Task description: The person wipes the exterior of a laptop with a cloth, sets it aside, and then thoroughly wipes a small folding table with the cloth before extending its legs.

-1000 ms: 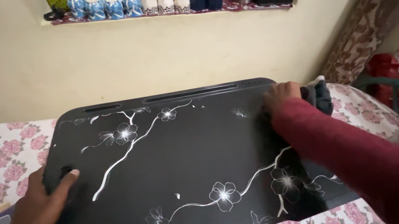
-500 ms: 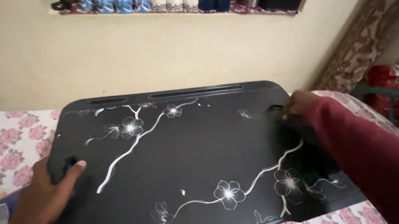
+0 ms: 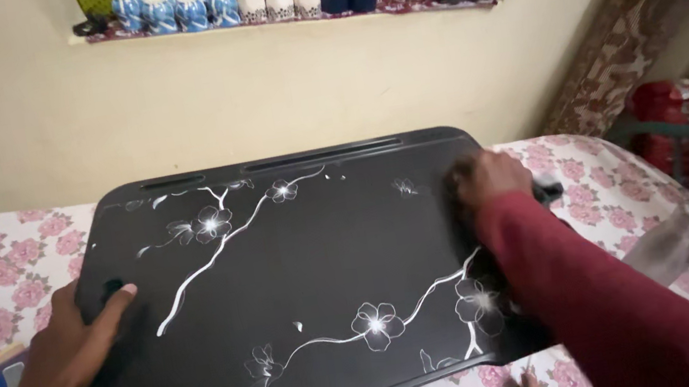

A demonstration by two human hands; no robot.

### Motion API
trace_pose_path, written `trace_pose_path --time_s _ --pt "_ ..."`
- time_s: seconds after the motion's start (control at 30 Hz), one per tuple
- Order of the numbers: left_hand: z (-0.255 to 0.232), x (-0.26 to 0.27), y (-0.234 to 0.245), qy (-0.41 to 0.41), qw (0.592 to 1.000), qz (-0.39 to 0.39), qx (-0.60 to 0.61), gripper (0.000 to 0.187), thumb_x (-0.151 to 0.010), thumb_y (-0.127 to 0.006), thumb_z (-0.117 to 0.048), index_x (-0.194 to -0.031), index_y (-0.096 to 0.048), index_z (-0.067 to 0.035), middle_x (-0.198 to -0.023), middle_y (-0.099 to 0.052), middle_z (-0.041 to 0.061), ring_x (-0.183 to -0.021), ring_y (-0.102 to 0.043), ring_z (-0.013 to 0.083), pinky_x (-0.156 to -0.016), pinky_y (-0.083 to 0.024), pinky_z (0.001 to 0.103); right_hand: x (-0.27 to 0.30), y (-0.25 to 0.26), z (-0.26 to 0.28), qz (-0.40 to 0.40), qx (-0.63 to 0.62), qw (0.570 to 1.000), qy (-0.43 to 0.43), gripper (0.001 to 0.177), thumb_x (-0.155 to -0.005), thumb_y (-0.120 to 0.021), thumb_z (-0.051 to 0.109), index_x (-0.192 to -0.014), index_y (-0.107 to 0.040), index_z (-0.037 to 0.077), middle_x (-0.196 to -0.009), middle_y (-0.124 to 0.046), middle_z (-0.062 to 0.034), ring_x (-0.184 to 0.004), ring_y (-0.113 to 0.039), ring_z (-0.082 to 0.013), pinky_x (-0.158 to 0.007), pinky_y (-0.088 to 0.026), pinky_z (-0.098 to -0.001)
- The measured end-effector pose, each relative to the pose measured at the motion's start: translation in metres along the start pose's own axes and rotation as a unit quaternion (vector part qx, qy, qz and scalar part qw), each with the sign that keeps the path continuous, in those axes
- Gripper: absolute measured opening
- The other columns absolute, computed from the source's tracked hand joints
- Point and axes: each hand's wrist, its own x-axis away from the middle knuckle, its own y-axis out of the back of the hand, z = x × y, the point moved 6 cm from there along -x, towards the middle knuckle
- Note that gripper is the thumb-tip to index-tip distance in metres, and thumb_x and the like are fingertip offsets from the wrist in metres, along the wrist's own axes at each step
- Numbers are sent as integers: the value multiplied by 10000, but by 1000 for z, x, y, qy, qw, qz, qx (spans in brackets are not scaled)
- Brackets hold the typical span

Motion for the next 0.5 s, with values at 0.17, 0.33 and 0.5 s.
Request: trace_pose_path --time_s 0.17,0.33,0.5 --pt "2 -4 0 -2 1000 18 5 945 -847 -668 -634 -1528 -450 -17 -1245 -691 307 -1171 -674 416 -1041 -477 468 31 2 -43 9 -152 987 42 370 -803 -798 391 -1133 -784 223 -1029 -788 -134 -974 -748 -335 -881 -575 -457" --pt "-1 3 2 7 1000 19 12 923 -827 -654 -638 -1541 -440 -92 -1279 -674 287 -1185 -666 439 -1038 -492 490 107 9 -28 46 -198 974 101 424 -760 -800 393 -1114 -748 164 -986 -783 -129 -918 -777 -305 -845 -602 -423" --pt "-17 12 6 -79 993 -34 -77 973 -800 -657 -634 -1568 -348 -121 -1379 -536 257 -1257 -580 436 -993 -491 554 182 32 72 79 -318 933 150 422 -862 -711 249 -1229 -539 133 -1199 -669 -148 -1101 -684 -319 -924 -530 -426"
